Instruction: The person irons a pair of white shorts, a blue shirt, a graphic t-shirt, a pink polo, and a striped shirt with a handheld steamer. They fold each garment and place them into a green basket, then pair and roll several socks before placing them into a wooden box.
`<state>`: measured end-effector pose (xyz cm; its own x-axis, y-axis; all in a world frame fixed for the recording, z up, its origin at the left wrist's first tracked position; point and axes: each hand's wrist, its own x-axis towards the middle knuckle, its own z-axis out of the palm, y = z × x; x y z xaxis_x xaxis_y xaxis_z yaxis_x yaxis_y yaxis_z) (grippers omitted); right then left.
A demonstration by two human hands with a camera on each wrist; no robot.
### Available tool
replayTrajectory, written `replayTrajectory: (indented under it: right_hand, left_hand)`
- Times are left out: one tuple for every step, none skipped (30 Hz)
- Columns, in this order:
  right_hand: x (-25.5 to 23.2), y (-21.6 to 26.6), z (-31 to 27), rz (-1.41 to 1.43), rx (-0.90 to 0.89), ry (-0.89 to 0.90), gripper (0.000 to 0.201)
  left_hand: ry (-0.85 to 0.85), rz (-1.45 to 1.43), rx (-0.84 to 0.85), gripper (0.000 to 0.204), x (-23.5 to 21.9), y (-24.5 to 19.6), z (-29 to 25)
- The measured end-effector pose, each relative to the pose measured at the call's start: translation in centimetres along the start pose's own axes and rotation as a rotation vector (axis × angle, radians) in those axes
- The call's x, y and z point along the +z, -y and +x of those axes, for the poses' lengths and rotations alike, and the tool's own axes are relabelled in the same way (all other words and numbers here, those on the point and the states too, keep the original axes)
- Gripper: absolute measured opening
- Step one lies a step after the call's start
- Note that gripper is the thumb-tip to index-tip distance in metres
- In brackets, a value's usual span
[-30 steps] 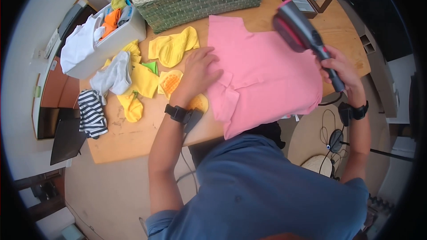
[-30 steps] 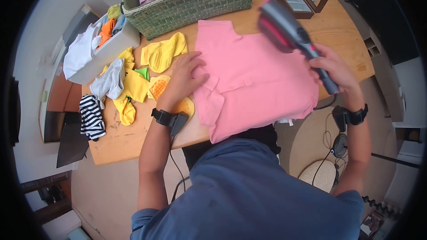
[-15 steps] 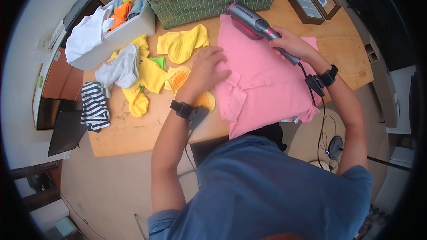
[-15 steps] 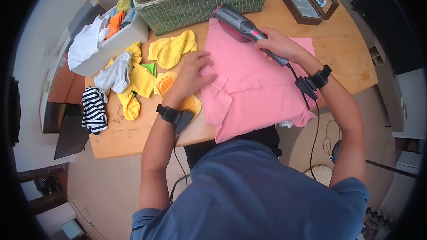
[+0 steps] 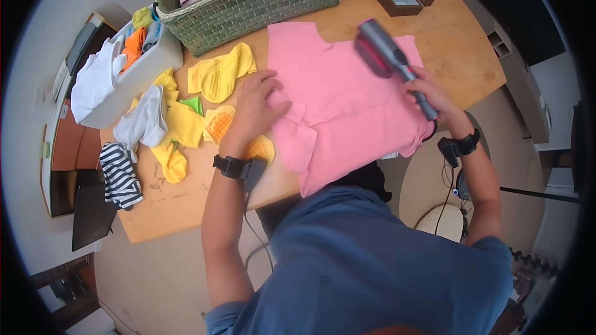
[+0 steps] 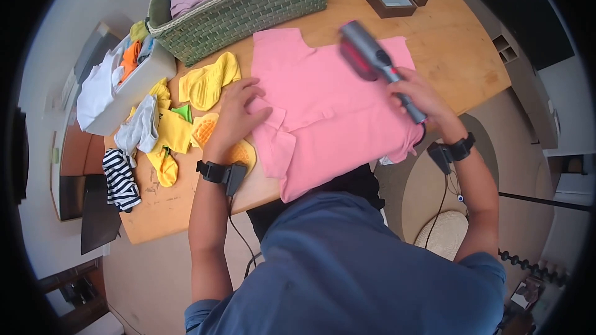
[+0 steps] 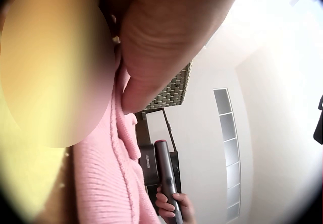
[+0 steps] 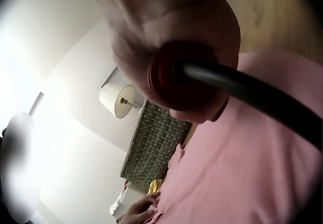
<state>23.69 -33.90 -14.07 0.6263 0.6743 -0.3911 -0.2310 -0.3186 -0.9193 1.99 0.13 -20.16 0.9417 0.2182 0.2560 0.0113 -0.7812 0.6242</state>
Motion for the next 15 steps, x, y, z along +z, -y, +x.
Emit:
replayTrajectory:
  right_hand:
    - [-1.8,-0.5,-0.1,0.023,-0.02,-0.087,0.016]
    - [-3.4,-0.8,-0.4,0.041,-0.049,-0.152,0.016]
    - [-5.1,-1.2,-0.6,0.059,-0.076,-0.215,0.016]
    - [-6.6,-1.4,-0.8,0.077,-0.103,-0.277,0.016]
    - [-8.0,-1.4,-1.1,-0.056,-0.109,-0.32,0.018]
    - [-9.5,-1.2,-1.6,-0.188,-0.114,-0.363,0.019]
    - [-10.8,-1.3,-1.9,-0.317,-0.117,-0.406,0.02]
    - [-12.2,-1.6,-2.0,-0.439,-0.12,-0.423,0.023]
    - [-13.6,-2.0,-1.9,-0.562,-0.122,-0.438,0.026]
    - [-14.7,-2.4,-1.7,-0.684,-0.124,-0.452,0.029]
    - [-15.8,-3.2,-1.1,-0.852,-0.21,-0.495,0.033]
    - [-16.7,-4.2,-0.2,-1.02,-0.3,-0.537,0.037]
    - [-16.9,-4.6,0.3,-1.188,-0.394,-0.577,0.041]
    - [-17.1,-4.7,0.5,-1.209,-0.364,-0.613,0.044]
    - [-17.3,-5.0,0.8,-1.229,-0.333,-0.646,0.046]
  left_hand:
    - [-0.002,0.0,0.002,0.034,0.0,0.0,0.0]
    - [-0.005,-0.001,0.004,0.034,0.1,0.1,0.0]
    - [-0.008,-0.002,0.005,0.034,0.1,0.2,0.0]
    - [-0.008,-0.002,0.003,0.034,0.1,0.2,0.0]
    - [-0.007,-0.003,0.001,0.034,0.2,0.2,0.0]
    - [-0.005,-0.002,-0.001,0.034,0.2,0.2,0.0]
    - [-0.009,-0.002,0.005,0.034,0.2,0.2,0.0]
    - [-0.012,-0.001,0.011,0.034,0.2,0.1,0.0]
    - [-0.015,-0.001,0.016,0.034,0.2,0.1,0.0]
    - [-0.011,-0.006,0.018,0.034,0.3,0.2,0.0]
    - [-0.008,-0.01,0.02,0.034,0.3,0.3,0.0]
    - [-0.007,-0.012,0.022,0.034,0.3,0.3,0.1]
    - [-0.006,-0.002,0.025,0.035,0.3,0.3,0.1]
    - [-0.006,0.007,0.025,0.035,0.3,0.2,0.1]
    - [-0.006,0.017,0.021,0.035,0.2,0.2,0.1]
